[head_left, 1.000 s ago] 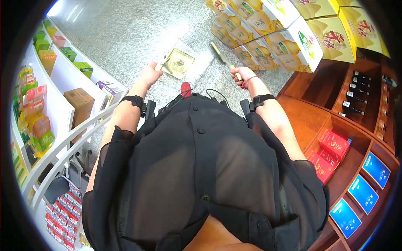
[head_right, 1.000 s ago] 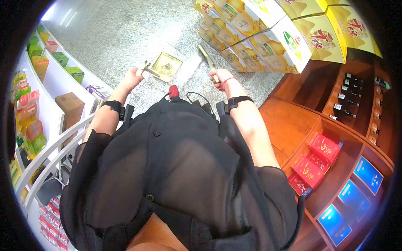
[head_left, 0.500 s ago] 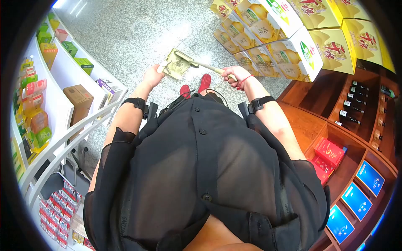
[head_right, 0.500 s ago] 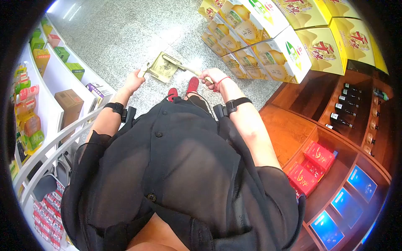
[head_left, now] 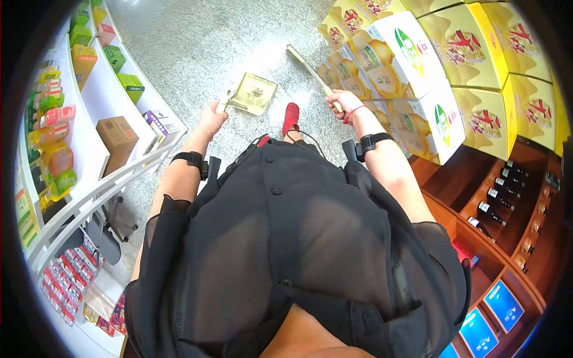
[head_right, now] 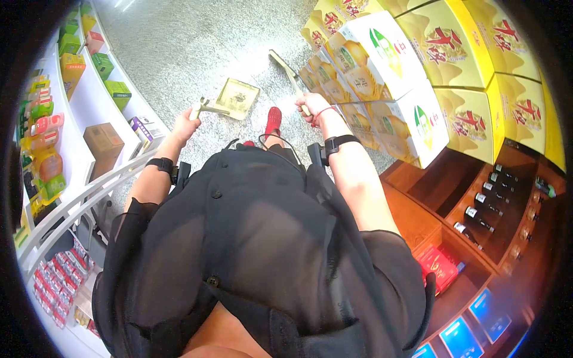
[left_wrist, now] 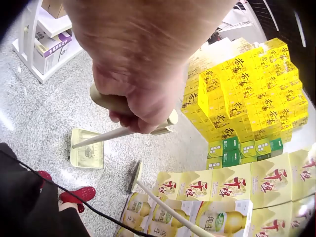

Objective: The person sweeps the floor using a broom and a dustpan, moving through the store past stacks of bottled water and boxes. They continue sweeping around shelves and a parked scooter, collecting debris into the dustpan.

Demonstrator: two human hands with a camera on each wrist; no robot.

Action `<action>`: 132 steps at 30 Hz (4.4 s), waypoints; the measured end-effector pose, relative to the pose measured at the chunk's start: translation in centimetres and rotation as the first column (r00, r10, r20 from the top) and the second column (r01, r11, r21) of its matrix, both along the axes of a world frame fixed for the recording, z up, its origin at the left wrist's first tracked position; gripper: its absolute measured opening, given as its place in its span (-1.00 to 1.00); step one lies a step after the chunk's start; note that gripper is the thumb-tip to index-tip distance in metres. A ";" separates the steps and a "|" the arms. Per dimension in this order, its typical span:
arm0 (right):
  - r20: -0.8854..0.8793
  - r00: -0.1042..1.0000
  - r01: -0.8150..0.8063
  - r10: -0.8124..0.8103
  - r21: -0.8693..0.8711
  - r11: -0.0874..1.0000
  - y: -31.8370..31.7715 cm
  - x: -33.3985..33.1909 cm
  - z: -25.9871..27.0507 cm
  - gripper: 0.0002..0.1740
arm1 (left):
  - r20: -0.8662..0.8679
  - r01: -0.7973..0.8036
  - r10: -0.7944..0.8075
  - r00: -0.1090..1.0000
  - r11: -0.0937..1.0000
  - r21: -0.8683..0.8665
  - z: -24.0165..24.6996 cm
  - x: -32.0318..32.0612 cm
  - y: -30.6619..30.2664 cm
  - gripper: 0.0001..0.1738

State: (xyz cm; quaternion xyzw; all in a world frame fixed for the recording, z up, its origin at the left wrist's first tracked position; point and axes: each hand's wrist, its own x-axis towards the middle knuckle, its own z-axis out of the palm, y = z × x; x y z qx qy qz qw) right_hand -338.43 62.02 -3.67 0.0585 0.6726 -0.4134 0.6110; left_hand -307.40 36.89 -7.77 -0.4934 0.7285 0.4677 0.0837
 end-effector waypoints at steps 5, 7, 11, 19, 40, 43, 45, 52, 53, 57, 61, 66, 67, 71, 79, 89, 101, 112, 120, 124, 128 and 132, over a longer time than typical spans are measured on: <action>0.133 0.990 -0.048 0.043 0.037 0.998 -2.9 -3.6 -0.5 -0.88 | 0.022 -0.041 0.042 0.999 0.999 -0.033 -0.5 -3.8 -0.7 -0.49; 0.215 0.971 -0.112 0.108 0.010 0.994 -3.5 -4.5 0.8 -0.85 | 0.070 -0.081 0.080 0.994 0.997 0.014 0.9 -6.1 -0.6 -0.50; 0.197 0.966 -0.169 0.166 -0.005 0.986 -4.0 -6.1 2.1 -0.84 | 0.084 -0.014 0.019 0.996 0.998 -0.067 -1.2 -8.7 -1.5 -0.57; 0.180 0.982 -0.055 0.059 -0.026 0.998 -2.9 -12.0 2.8 -0.46 | 0.070 -0.030 0.035 0.997 0.997 -0.073 1.3 -11.0 -1.7 -0.59; 0.124 0.988 -0.101 0.095 0.036 0.994 -7.3 -13.8 -1.9 -0.83 | -0.013 0.025 -0.025 1.000 0.998 -0.061 1.3 -15.7 -3.7 -0.61; 0.123 0.980 -0.162 0.155 0.051 0.985 -7.6 -12.9 1.5 -0.63 | 0.064 0.081 -0.076 0.995 0.994 -0.077 1.4 -17.0 -5.0 -0.61; 0.152 0.980 -0.133 0.125 0.044 0.990 -7.6 -13.3 2.8 -0.55 | 0.043 0.111 -0.109 0.993 0.993 -0.033 1.1 -17.7 -6.4 -0.62; 0.246 0.966 0.073 -0.075 0.018 0.997 -8.5 -14.4 5.3 -0.37 | 0.041 0.277 -0.275 0.961 0.960 -0.041 1.2 -18.8 -13.6 -0.61; 0.247 0.962 0.119 -0.114 -0.007 0.993 -8.9 -14.5 5.6 -0.35 | 0.057 0.297 -0.294 0.954 0.953 -0.055 1.1 -18.9 -14.7 -0.61; 0.157 0.968 0.197 -0.195 0.007 0.980 -11.5 -15.5 5.1 -0.27 | 0.039 0.291 -0.289 0.957 0.955 -0.066 1.1 -19.1 -18.8 -0.62; 0.032 0.982 0.183 -0.185 0.043 0.982 -16.0 -16.4 2.6 -0.46 | -0.016 0.264 -0.266 0.964 0.963 -0.059 0.8 -18.9 -22.4 -0.64; 0.025 0.972 0.233 -0.236 0.070 0.970 -22.0 -15.7 -1.9 -0.79 | 0.062 0.294 -0.294 0.954 0.956 0.006 1.1 -17.9 -26.1 -0.65; 0.021 0.983 0.181 -0.183 0.072 0.981 -23.1 -15.3 -2.0 -0.82 | 0.065 0.292 -0.292 0.954 0.956 0.008 1.1 -17.5 -26.7 -0.65; 0.164 0.979 0.103 -0.119 0.103 0.989 -25.0 -12.9 -2.2 -0.78 | 0.021 0.266 -0.265 0.964 0.964 -0.022 0.1 -16.4 -28.8 -0.65; 0.213 0.973 0.073 -0.084 0.060 0.996 -26.8 -10.2 2.5 -0.33 | 0.030 0.269 -0.267 0.963 0.962 -0.054 -0.6 -16.2 -32.1 -0.63; 0.099 0.979 0.178 -0.181 0.030 0.984 -28.4 -16.5 3.8 -0.30 | 0.026 0.210 -0.209 0.978 0.973 -0.098 -0.3 -17.9 -33.8 -0.63; 0.089 0.993 0.070 -0.075 0.056 0.996 -36.0 -29.6 -3.4 -0.70 | 0.040 0.092 -0.090 0.995 0.995 -0.039 0.1 -27.9 -36.3 -0.64; 0.252 0.968 0.014 -0.009 -0.018 1.000 -34.6 -37.1 2.1 -0.43 | 0.070 0.190 -0.189 0.979 0.982 0.000 0.2 -41.1 -37.4 -0.64; 0.126 0.988 0.090 -0.087 -0.018 0.996 -31.9 -40.2 2.7 -0.31 | 0.055 0.235 -0.231 0.971 0.967 -0.097 -0.4 -44.6 -39.7 -0.65; 0.007 0.995 0.097 -0.097 0.022 0.995 -33.5 -40.2 0.4 -0.56 | 0.039 0.254 -0.252 0.967 0.964 -0.080 0.3 -46.7 -40.1 -0.64; 0.050 0.986 0.157 -0.160 0.056 0.986 -35.3 -41.3 -3.1 -0.86 | 0.018 0.263 -0.263 0.965 0.963 -0.060 0.4 -48.7 -41.3 -0.63; 0.150 0.953 0.255 -0.264 0.073 0.964 -37.5 -42.3 -3.3 -0.90 | 0.056 0.350 -0.347 0.936 0.935 -0.059 0.2 -51.0 -43.1 -0.62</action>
